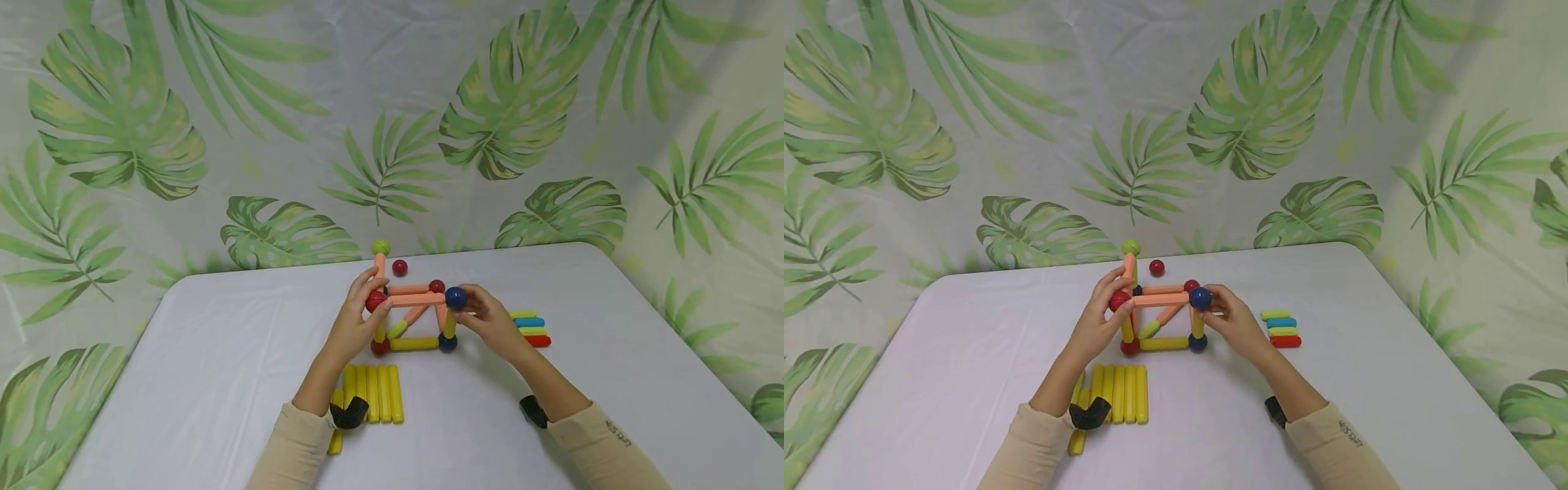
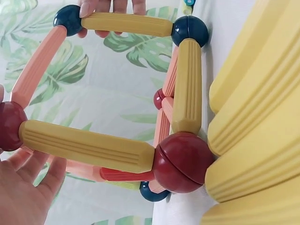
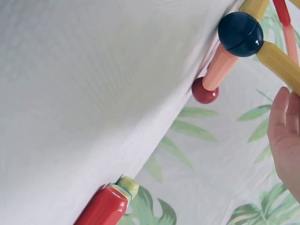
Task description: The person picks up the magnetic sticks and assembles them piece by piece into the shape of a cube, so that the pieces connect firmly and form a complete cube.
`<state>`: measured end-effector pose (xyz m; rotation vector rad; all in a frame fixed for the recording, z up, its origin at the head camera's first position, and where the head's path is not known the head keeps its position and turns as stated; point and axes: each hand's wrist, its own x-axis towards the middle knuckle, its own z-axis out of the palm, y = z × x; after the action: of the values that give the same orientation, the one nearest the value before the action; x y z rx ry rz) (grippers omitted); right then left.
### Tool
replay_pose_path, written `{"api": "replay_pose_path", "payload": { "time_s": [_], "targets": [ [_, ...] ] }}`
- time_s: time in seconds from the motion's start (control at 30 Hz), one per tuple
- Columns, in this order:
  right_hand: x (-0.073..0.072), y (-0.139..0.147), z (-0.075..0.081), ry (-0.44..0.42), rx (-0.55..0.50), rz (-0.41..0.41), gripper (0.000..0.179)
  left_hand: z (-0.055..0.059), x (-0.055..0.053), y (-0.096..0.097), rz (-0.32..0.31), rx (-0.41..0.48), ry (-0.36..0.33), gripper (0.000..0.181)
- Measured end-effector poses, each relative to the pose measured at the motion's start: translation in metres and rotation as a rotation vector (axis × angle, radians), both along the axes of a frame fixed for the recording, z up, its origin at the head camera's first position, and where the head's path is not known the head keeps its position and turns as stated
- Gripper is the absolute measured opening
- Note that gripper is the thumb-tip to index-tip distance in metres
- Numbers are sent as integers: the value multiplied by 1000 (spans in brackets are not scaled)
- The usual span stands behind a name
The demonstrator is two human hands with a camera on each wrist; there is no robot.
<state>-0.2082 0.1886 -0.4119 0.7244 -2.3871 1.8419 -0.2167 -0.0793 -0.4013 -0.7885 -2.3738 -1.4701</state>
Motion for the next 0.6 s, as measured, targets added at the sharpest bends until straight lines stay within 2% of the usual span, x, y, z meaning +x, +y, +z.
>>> {"api": "replay_pose_path", "payload": {
  "time_s": [0.1,0.23,0.33,0.5,0.6],
  "targets": [
    [1,0,4,-19,17,-9,37,0,0,0,0,1,-5,37],
    [8,-2,19,-54,67,-32,41,2,1,-1,4,-2,-28,42],
    [14,2,29,-40,118,-56,44,5,3,-4,11,4,-37,48],
    [16,34,24,46,252,-105,48,11,10,-19,43,-37,9,50],
    [21,60,19,34,384,-149,50,10,19,-36,72,-103,6,46]
  ]
}}
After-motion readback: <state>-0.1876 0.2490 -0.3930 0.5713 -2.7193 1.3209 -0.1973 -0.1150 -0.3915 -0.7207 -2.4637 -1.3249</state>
